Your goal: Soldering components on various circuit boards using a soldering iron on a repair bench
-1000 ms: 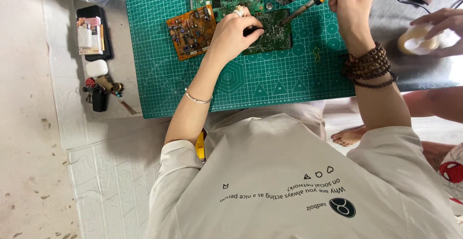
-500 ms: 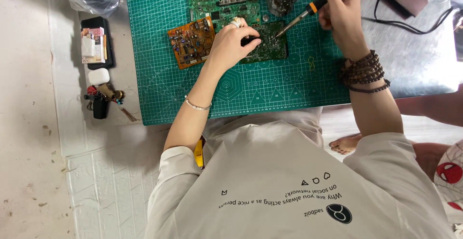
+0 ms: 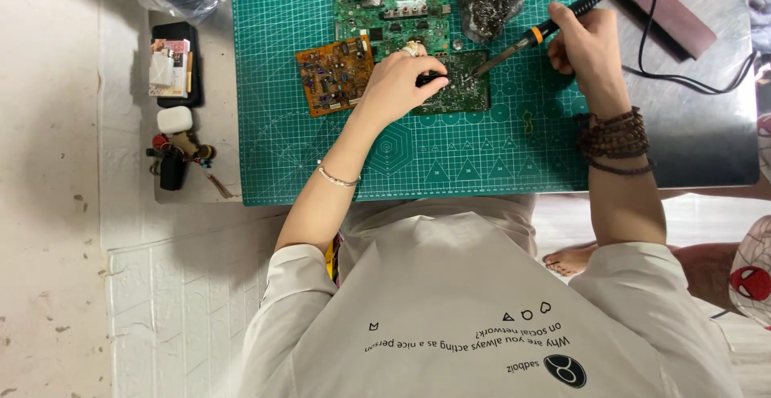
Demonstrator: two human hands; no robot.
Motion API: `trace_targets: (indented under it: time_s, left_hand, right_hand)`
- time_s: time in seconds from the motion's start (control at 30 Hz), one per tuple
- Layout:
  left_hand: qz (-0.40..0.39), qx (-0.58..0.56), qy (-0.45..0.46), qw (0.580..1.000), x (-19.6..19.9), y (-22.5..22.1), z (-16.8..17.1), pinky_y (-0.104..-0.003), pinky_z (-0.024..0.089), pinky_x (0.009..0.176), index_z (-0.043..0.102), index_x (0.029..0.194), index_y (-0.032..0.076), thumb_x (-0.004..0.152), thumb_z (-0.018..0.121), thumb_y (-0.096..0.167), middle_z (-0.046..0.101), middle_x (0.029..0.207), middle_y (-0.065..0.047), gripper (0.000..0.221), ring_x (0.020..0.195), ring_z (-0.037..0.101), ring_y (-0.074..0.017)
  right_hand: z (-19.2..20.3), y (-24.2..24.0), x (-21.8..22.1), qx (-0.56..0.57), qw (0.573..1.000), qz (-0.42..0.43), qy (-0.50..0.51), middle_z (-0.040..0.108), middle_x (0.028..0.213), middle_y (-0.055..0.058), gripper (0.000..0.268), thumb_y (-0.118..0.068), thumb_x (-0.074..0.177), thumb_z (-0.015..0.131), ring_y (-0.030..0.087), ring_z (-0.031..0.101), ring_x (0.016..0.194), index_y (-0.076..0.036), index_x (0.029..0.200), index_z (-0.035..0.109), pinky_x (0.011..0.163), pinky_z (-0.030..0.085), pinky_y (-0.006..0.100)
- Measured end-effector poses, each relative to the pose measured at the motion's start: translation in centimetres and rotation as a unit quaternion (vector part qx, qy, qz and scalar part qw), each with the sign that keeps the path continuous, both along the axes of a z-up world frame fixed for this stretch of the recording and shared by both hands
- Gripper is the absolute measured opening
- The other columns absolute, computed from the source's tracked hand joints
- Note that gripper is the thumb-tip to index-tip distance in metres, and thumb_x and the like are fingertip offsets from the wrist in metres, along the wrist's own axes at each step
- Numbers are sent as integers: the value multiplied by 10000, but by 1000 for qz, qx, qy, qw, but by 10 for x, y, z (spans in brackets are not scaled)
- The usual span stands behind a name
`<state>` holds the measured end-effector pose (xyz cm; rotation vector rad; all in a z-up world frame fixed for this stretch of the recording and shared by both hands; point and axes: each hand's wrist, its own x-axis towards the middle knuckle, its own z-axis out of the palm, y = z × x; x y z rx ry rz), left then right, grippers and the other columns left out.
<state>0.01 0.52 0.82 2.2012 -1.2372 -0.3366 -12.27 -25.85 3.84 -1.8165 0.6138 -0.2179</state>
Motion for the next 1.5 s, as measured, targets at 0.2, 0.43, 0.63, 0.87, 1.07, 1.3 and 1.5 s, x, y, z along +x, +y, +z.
trace_targets:
  time_s: [0.2,0.43,0.63,0.87,1.07,1.3,1.5]
  left_hand:
    - [-12,-28,-18,999,1,-1,-3,-455,470,921,759,1037,164,931,679,306,725,696,-13,195,656,632,-193]
    - [-23,-41,-23,999,0,1,0,-425,490,881,757,1025,153,931,702,289,574,498,16,174,470,461,-148]
    - [-9,-24,-22,999,1,-1,-3,-393,484,770,759,1039,177,925,688,329,728,772,4,204,705,576,-184]
    - [-6,-23,-25,999,1,-1,-4,-407,491,744,750,1045,168,926,688,346,735,854,-23,224,786,595,-231]
    - [-13,-44,-40,998,0,-2,-2,-387,500,681,764,1026,143,917,722,311,688,688,-20,205,629,558,-188]
    - [-21,-64,-61,996,1,-6,-10,-326,431,502,767,968,138,918,724,278,620,646,-14,155,522,491,-144]
    - [-22,-79,-61,995,4,0,-8,-344,455,535,765,990,123,911,746,275,598,822,-59,172,585,514,-170]
  right_hand:
    - [7,4,-2,124,987,-2,-99,582,658,-15,225,-195,1110,584,41,497,458,-83,917,557,398,369,171]
    - [-2,3,-2,87,986,-18,-139,569,649,-9,245,-195,1126,597,53,518,490,-78,912,576,430,367,172]
    - [-3,2,-3,64,986,-17,-151,567,653,-3,233,-179,1132,601,54,515,494,-61,931,595,436,372,171]
    - [-22,-7,-4,35,981,8,-190,555,705,28,206,-113,1179,582,83,549,556,-28,992,571,485,428,192]
    - [-24,-5,-6,3,978,37,-207,561,721,61,257,-131,1207,565,102,561,585,5,994,613,519,445,198]
    - [-23,0,-5,3,975,44,-219,619,845,96,219,-75,1193,570,110,575,604,16,995,586,498,462,196]
    - [-28,-10,-6,-17,964,27,-263,589,820,98,298,-158,1205,574,132,538,588,22,969,577,510,417,235]
